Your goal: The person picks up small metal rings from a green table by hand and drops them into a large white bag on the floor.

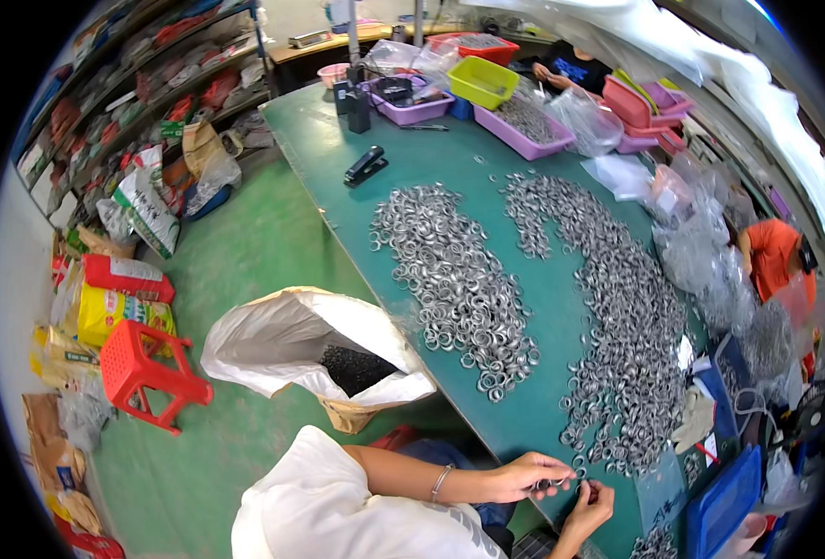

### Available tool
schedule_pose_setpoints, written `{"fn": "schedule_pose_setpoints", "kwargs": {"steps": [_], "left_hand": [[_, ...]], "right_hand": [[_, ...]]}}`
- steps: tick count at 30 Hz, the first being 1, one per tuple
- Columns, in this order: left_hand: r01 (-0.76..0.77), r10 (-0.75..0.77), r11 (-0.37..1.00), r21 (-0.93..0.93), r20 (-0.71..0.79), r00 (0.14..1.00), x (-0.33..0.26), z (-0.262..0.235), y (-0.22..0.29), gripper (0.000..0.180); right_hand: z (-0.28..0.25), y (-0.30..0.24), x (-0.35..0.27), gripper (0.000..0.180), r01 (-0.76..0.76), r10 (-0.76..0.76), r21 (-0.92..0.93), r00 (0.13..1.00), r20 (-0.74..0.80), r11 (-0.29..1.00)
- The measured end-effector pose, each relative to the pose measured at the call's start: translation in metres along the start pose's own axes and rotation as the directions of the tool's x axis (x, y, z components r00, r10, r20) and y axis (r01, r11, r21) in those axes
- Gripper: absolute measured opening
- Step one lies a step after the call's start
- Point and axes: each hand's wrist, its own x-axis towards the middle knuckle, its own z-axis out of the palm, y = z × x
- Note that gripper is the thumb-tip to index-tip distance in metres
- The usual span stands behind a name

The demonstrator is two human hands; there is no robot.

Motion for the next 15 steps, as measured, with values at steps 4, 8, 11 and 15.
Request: {"fn": "schedule_pose_setpoints", "kwargs": {"steps": [4,8,11,15], "left_hand": [[-0.002,-0.002,1.0,-0.026,-0.162,0.987,-0.029,-0.006,0.0,0.024],[0.004,-0.019,0.996,-0.09,-0.165,0.986,-0.019,0.005,0.009,0.026],[0.06,-0.083,0.985,-0.161,-0.14,0.987,-0.02,0.007,0.013,0.026],[0.058,-0.039,0.994,0.09,-0.192,0.981,-0.018,0.018,0.012,0.025]], "right_hand": [[0.003,-0.028,-0.029,0.016,-0.037,0.033,0.149,0.999,0.031,0.988],[-0.005,-0.02,-0.013,0.021,0.115,-0.114,0.0,0.992,0.053,0.993],[-0.012,-0.029,-0.008,0.018,0.007,-0.011,0.071,0.998,0.066,0.997],[-0.018,-0.034,-0.018,0.012,-0.322,0.307,0.654,0.941,0.142,0.685]]}}
